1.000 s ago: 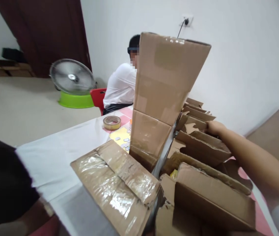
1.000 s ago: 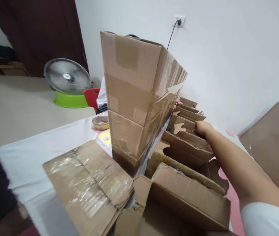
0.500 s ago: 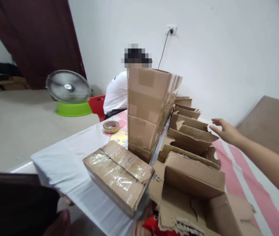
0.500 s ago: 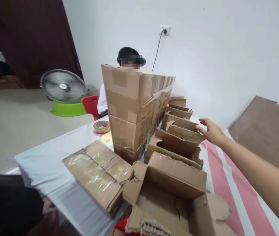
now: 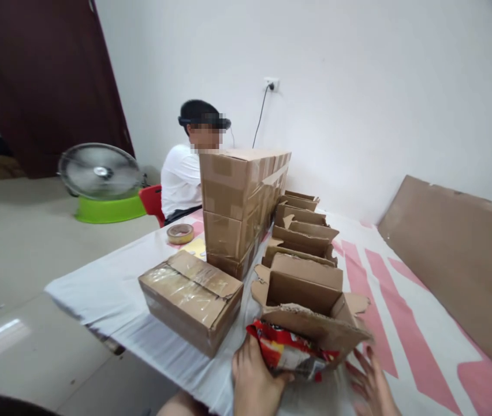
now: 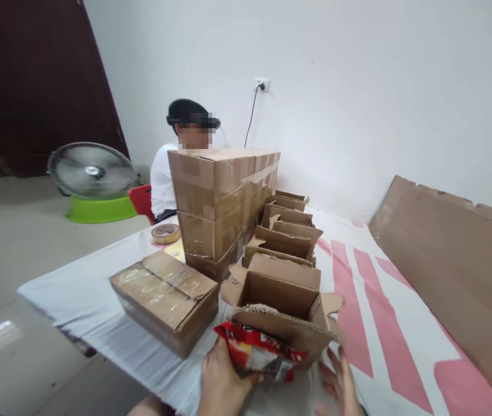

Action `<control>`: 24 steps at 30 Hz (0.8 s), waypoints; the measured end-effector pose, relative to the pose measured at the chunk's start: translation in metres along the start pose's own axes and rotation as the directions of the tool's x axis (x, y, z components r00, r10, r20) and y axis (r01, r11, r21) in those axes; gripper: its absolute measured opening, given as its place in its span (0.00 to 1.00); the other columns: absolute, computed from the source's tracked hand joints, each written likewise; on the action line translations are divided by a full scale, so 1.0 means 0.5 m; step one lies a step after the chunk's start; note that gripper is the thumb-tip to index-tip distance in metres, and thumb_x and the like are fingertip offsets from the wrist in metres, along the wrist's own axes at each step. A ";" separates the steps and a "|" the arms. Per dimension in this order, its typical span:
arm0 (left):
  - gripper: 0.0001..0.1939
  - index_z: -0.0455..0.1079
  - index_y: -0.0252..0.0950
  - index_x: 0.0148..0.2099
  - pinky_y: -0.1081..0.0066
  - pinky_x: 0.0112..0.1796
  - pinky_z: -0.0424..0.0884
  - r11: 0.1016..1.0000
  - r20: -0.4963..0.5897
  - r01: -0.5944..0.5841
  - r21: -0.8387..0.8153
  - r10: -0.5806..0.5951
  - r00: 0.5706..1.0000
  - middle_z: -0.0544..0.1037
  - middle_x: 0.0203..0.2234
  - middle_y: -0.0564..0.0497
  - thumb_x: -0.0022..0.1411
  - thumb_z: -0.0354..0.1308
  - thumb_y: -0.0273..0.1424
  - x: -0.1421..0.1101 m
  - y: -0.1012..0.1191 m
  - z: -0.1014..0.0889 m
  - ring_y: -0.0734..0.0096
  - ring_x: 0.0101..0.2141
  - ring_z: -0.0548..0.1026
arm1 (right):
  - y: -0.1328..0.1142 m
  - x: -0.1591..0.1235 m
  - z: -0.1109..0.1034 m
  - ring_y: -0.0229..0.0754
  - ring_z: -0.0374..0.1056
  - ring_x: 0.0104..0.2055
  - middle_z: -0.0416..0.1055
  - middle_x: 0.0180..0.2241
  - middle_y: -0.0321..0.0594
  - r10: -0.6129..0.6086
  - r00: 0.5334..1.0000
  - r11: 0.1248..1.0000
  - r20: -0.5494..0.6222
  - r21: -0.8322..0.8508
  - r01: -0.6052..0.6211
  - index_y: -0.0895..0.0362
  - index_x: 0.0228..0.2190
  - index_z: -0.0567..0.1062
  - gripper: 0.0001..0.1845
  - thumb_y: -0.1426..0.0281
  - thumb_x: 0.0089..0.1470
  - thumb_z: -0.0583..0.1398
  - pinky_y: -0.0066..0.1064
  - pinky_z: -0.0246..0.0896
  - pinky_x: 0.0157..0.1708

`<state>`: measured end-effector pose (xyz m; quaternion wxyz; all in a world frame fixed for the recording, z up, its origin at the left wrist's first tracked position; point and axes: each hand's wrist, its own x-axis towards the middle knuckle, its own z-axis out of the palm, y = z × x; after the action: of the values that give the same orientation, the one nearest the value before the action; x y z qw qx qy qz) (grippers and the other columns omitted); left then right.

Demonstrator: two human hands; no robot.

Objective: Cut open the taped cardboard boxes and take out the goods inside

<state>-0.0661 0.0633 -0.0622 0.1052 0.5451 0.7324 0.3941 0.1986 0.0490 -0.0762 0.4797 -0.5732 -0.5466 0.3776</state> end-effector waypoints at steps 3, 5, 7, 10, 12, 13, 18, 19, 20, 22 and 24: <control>0.45 0.56 0.25 0.59 0.53 0.54 0.62 0.998 0.095 0.041 0.045 -0.045 0.994 0.72 0.51 0.32 0.38 0.67 0.34 0.023 0.036 -0.002 0.43 0.52 0.70 | 0.010 0.001 0.062 0.62 0.67 0.53 0.56 0.63 0.52 0.029 0.999 0.998 -0.042 0.065 -0.027 0.44 0.65 0.41 0.60 0.43 0.39 0.64 0.50 0.66 0.46; 0.46 0.55 0.23 0.59 0.54 0.57 0.59 0.994 0.146 0.067 0.091 -0.080 0.986 0.69 0.54 0.29 0.40 0.67 0.34 0.042 0.056 -0.001 0.44 0.55 0.68 | 0.002 0.025 0.087 0.61 0.69 0.50 0.58 0.61 0.54 0.031 0.998 0.997 -0.053 0.073 -0.027 0.47 0.65 0.42 0.63 0.44 0.36 0.66 0.49 0.67 0.43; 0.46 0.55 0.22 0.60 0.55 0.58 0.57 0.989 0.184 0.078 0.124 -0.100 0.978 0.66 0.56 0.27 0.41 0.67 0.35 0.063 0.070 0.000 0.44 0.57 0.65 | -0.010 0.059 0.099 0.60 0.70 0.49 0.60 0.59 0.57 0.030 0.999 0.997 -0.022 0.071 -0.028 0.50 0.65 0.41 0.64 0.46 0.36 0.67 0.49 0.68 0.42; 0.48 0.54 0.21 0.61 0.56 0.58 0.55 0.984 0.216 0.088 0.153 -0.120 0.969 0.63 0.58 0.27 0.42 0.69 0.35 0.103 0.081 0.001 0.44 0.59 0.63 | -0.032 0.105 0.108 0.58 0.71 0.47 0.66 0.54 0.58 0.014 0.998 0.999 0.057 0.047 -0.017 0.56 0.64 0.42 0.61 0.50 0.40 0.67 0.47 0.69 0.42; 0.48 0.54 0.22 0.61 0.56 0.58 0.56 0.984 0.225 0.090 0.154 -0.124 0.966 0.63 0.58 0.27 0.41 0.70 0.34 0.130 0.084 0.000 0.43 0.59 0.62 | -0.047 0.126 0.116 0.56 0.71 0.46 0.69 0.50 0.56 -0.006 0.997 1.000 0.080 0.016 0.005 0.58 0.62 0.47 0.56 0.52 0.41 0.67 0.46 0.70 0.41; 0.49 0.54 0.23 0.62 0.57 0.57 0.57 0.986 0.220 0.085 0.146 -0.116 0.969 0.63 0.58 0.28 0.41 0.70 0.34 0.142 0.085 -0.002 0.43 0.59 0.61 | -0.054 0.135 0.122 0.56 0.72 0.45 0.70 0.49 0.55 -0.015 0.997 1.000 0.082 -0.006 0.016 0.58 0.61 0.49 0.54 0.53 0.41 0.67 0.46 0.70 0.41; 0.47 0.56 0.27 0.61 0.52 0.55 0.60 0.988 0.082 0.062 0.143 -0.074 0.994 0.59 0.59 0.31 0.40 0.72 0.32 0.173 0.079 -0.009 0.41 0.59 0.59 | -0.085 0.166 0.169 0.54 0.73 0.43 0.73 0.43 0.51 -0.072 0.997 0.994 0.008 -0.083 0.073 0.59 0.56 0.58 0.45 0.54 0.42 0.66 0.45 0.70 0.42; 0.46 0.56 0.27 0.61 0.51 0.54 0.61 0.987 0.054 0.063 0.147 -0.072 0.996 0.60 0.58 0.31 0.41 0.72 0.32 0.173 0.076 -0.008 0.41 0.58 0.61 | -0.090 0.171 0.178 0.53 0.73 0.42 0.73 0.43 0.50 -0.080 0.997 0.993 -0.012 -0.089 0.078 0.59 0.55 0.59 0.43 0.54 0.42 0.66 0.44 0.70 0.42; 0.46 0.55 0.27 0.61 0.51 0.54 0.62 0.988 0.029 0.062 0.143 -0.067 0.997 0.62 0.56 0.32 0.43 0.71 0.31 0.172 0.072 -0.007 0.42 0.57 0.63 | -0.096 0.175 0.187 0.52 0.73 0.41 0.73 0.42 0.49 -0.083 0.996 0.992 -0.025 -0.093 0.081 0.59 0.53 0.60 0.41 0.54 0.43 0.65 0.43 0.70 0.41; 0.46 0.51 0.26 0.63 0.53 0.52 0.65 0.992 -0.012 0.050 0.116 -0.049 0.999 0.63 0.54 0.33 0.46 0.69 0.30 0.166 0.065 -0.002 0.44 0.54 0.65 | -0.105 0.180 0.201 0.51 0.73 0.40 0.73 0.41 0.47 -0.083 0.996 0.992 -0.023 -0.092 0.081 0.58 0.51 0.60 0.38 0.55 0.43 0.65 0.42 0.70 0.41; 0.46 0.45 0.27 0.66 0.54 0.50 0.67 0.997 -0.057 0.014 0.077 -0.009 0.998 0.61 0.55 0.33 0.51 0.65 0.28 0.159 0.057 0.002 0.46 0.54 0.66 | -0.111 0.181 0.210 0.50 0.73 0.39 0.73 0.40 0.46 -0.077 0.997 0.994 -0.008 -0.081 0.076 0.57 0.50 0.60 0.37 0.56 0.43 0.65 0.41 0.70 0.42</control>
<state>-0.0754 0.1367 -0.0213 0.0655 0.5331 0.7529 0.3803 0.0942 0.1494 -0.0410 0.4733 -0.5729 -0.5801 0.3335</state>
